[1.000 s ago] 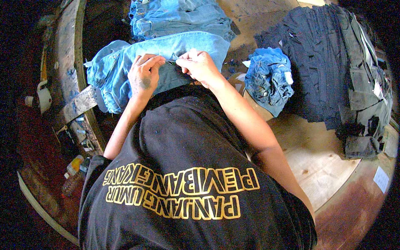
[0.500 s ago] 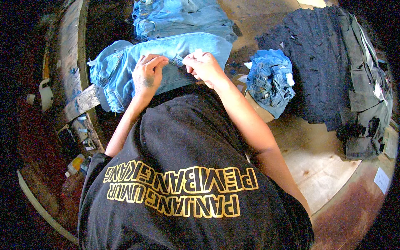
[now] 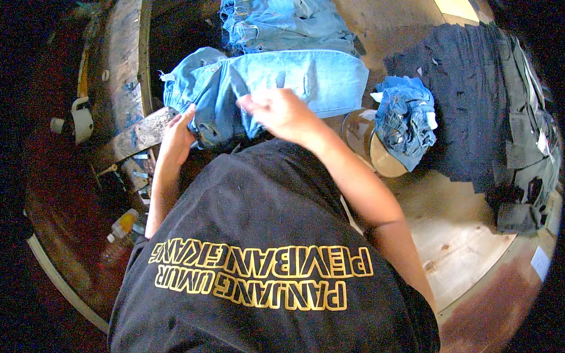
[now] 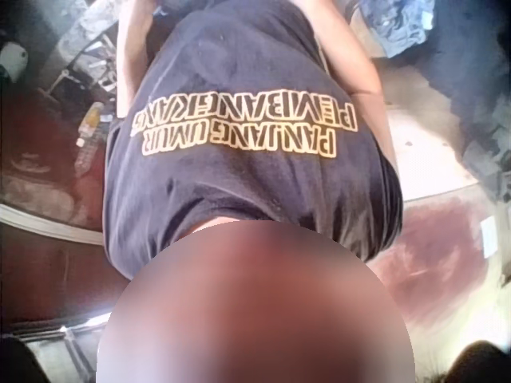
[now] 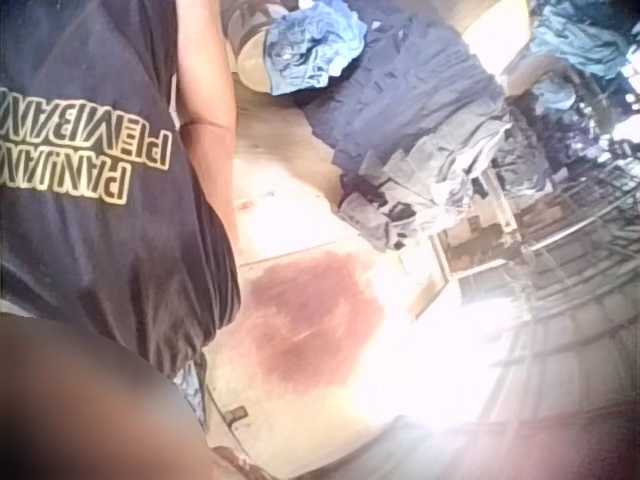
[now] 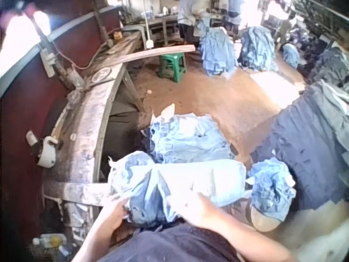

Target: The person distresses a pair of light blue denim shorts by repeatedly scraping the fabric with a white tool and pulling at the threads to create frayed areas. The person works on different sections of the shorts, turning them over and adjusting the fabric as needed.

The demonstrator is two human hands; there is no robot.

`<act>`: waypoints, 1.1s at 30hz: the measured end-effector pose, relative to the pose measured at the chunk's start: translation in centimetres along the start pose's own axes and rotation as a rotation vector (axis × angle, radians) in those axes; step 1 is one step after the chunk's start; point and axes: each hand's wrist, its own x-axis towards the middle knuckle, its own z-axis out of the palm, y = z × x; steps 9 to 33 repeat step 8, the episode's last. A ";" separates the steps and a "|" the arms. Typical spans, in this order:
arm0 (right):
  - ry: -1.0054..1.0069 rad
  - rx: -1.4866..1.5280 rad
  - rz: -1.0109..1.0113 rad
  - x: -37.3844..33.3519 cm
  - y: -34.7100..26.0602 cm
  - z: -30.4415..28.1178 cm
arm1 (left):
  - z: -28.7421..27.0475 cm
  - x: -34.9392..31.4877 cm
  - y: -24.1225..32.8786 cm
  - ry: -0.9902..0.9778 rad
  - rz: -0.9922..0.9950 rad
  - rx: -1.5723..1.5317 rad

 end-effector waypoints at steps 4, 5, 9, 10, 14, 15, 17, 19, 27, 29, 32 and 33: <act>-0.144 -0.385 -0.204 3.3 -3.6 8.0 | -1.7 -1.1 0.5 -0.323 -0.046 -0.576; -0.227 -0.438 -0.219 3.8 -4.0 8.6 | -2.3 -1.7 0.9 -0.459 -0.120 -0.726; -0.090 -0.387 -0.335 3.1 -3.5 9.7 | -2.2 -0.6 -0.7 -0.547 -0.196 -0.934; -0.090 -0.387 -0.335 3.1 -3.5 9.7 | -2.2 -0.6 -0.7 -0.547 -0.196 -0.934; -0.090 -0.387 -0.335 3.1 -3.5 9.7 | -2.2 -0.6 -0.7 -0.547 -0.196 -0.934; -0.090 -0.387 -0.335 3.1 -3.5 9.7 | -2.2 -0.6 -0.7 -0.547 -0.196 -0.934; -0.090 -0.387 -0.335 3.1 -3.5 9.7 | -2.2 -0.6 -0.7 -0.547 -0.196 -0.934; -0.090 -0.387 -0.335 3.1 -3.5 9.7 | -2.2 -0.6 -0.7 -0.547 -0.196 -0.934; -0.090 -0.387 -0.335 3.1 -3.5 9.7 | -2.2 -0.6 -0.7 -0.547 -0.196 -0.934; -0.090 -0.387 -0.335 3.1 -3.5 9.7 | -2.2 -0.6 -0.7 -0.547 -0.196 -0.934; -0.090 -0.387 -0.335 3.1 -3.5 9.7 | -2.2 -0.6 -0.7 -0.547 -0.196 -0.934; -0.090 -0.387 -0.335 3.1 -3.5 9.7 | -2.2 -0.6 -0.7 -0.547 -0.196 -0.934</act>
